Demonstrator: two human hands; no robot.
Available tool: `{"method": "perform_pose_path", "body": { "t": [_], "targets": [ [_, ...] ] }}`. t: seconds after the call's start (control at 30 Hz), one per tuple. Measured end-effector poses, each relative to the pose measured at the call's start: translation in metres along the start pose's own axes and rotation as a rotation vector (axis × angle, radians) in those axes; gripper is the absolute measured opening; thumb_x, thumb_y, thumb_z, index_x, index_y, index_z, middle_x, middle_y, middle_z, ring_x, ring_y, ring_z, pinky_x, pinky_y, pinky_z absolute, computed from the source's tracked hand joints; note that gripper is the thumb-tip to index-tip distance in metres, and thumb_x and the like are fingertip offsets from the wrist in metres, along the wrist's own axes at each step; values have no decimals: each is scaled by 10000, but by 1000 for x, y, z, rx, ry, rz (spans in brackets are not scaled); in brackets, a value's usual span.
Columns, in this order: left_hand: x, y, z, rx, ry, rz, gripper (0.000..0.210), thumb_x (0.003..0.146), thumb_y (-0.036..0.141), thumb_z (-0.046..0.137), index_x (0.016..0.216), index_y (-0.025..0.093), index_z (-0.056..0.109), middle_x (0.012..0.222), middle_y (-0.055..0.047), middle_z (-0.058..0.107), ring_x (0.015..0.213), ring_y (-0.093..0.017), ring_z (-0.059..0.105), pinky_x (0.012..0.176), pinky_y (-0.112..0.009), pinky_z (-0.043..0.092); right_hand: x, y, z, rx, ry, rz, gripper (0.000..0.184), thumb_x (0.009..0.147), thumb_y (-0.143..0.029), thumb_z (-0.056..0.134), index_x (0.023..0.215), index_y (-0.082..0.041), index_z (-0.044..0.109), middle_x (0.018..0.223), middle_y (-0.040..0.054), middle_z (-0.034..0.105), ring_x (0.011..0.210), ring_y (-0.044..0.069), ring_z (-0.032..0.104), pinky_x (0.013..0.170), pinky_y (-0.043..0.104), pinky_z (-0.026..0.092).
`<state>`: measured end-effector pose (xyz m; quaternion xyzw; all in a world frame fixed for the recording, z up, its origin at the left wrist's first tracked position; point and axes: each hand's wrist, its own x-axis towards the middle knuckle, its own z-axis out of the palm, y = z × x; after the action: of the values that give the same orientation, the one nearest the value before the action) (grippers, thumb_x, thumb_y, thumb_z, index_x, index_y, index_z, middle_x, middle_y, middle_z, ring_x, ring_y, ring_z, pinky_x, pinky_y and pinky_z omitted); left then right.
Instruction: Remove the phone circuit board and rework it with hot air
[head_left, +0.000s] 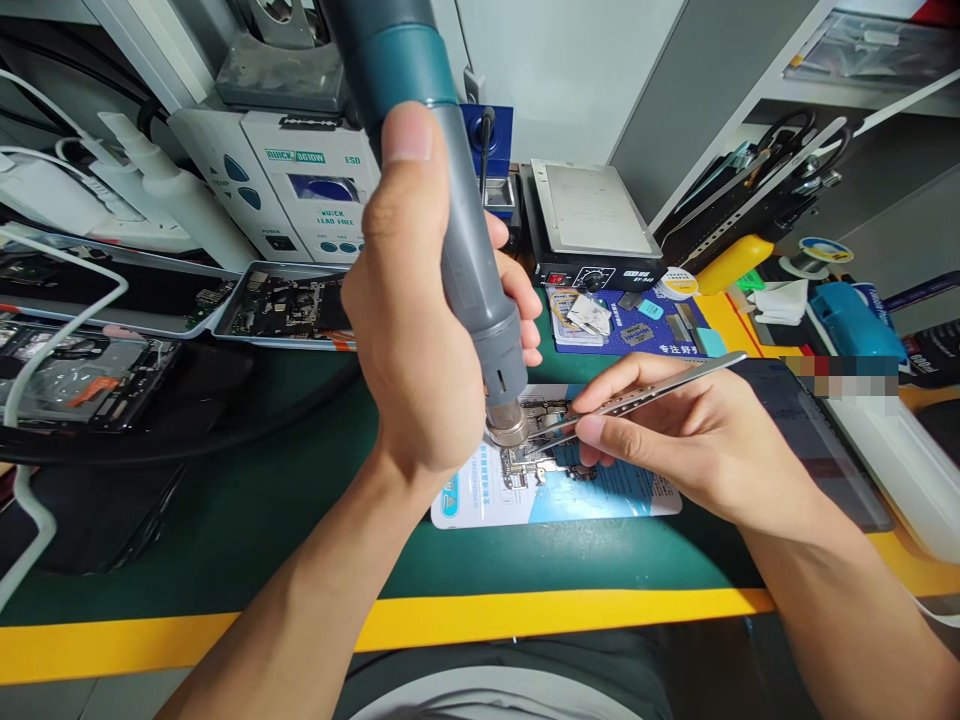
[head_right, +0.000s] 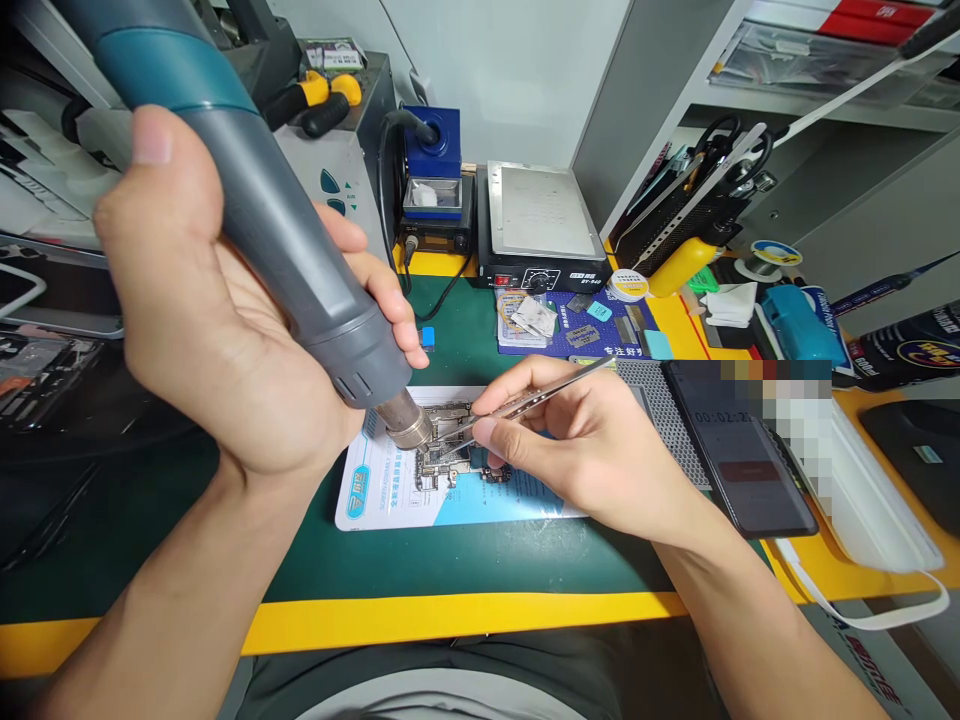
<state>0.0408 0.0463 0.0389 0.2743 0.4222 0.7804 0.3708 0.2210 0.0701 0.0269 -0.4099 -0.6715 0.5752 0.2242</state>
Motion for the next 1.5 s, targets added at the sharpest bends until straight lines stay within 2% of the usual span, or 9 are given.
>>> {"method": "perform_pose_path", "body": {
  "t": [0.17, 0.3, 0.4, 0.5, 1.13, 1.3, 1.5],
  "targets": [
    [0, 3, 4, -6, 12, -10, 458, 904, 653, 520, 697, 252, 598, 556, -29, 573, 514, -201, 605, 438, -345, 496, 0, 0, 0, 4, -11, -3, 124, 854, -346, 845, 874, -248, 771, 708, 11, 742, 618, 151, 697, 551, 222, 551],
    [0, 5, 6, 12, 70, -20, 466, 893, 655, 530, 664, 252, 580, 540, -30, 548, 502, -200, 591, 416, -343, 472, 0, 0, 1, 9, -9, 0, 144, 825, -337, 871, 869, -246, 769, 696, 3, 734, 611, 148, 691, 550, 217, 550],
    [1, 4, 4, 30, 27, -13, 458, 907, 651, 501, 679, 264, 589, 559, -36, 567, 517, -212, 604, 431, -356, 490, 1, -1, 0, -14, 0, -14, 151, 808, -336, 885, 838, -240, 773, 747, 11, 744, 620, 143, 691, 547, 212, 552],
    [2, 3, 2, 32, -6, -9, 454, 909, 654, 499, 695, 266, 600, 577, -38, 585, 533, -220, 617, 442, -364, 504, 0, -1, 0, -13, -4, -10, 121, 859, -336, 841, 850, -238, 770, 725, 7, 736, 617, 131, 691, 546, 194, 547],
    [5, 0, -1, -20, -18, -17, 468, 889, 669, 532, 715, 242, 614, 573, -36, 586, 516, -207, 624, 416, -341, 508, -1, 1, 0, 26, -27, -28, 116, 838, -305, 858, 877, -241, 770, 715, 0, 733, 627, 137, 694, 565, 199, 564],
    [5, -1, -2, -23, -20, -15, 491, 897, 687, 506, 725, 240, 612, 573, -37, 591, 513, -207, 624, 413, -349, 505, 0, -1, 2, -9, -5, -27, 101, 878, -326, 817, 863, -237, 773, 721, 8, 722, 620, 143, 688, 545, 217, 559],
    [4, -1, -2, -51, -25, -26, 458, 872, 667, 572, 732, 234, 621, 576, -24, 594, 515, -200, 624, 419, -342, 491, 1, -2, 2, -97, 26, -53, 120, 864, -333, 832, 803, -243, 781, 812, 17, 757, 616, 118, 694, 526, 188, 560]
  ]
}}
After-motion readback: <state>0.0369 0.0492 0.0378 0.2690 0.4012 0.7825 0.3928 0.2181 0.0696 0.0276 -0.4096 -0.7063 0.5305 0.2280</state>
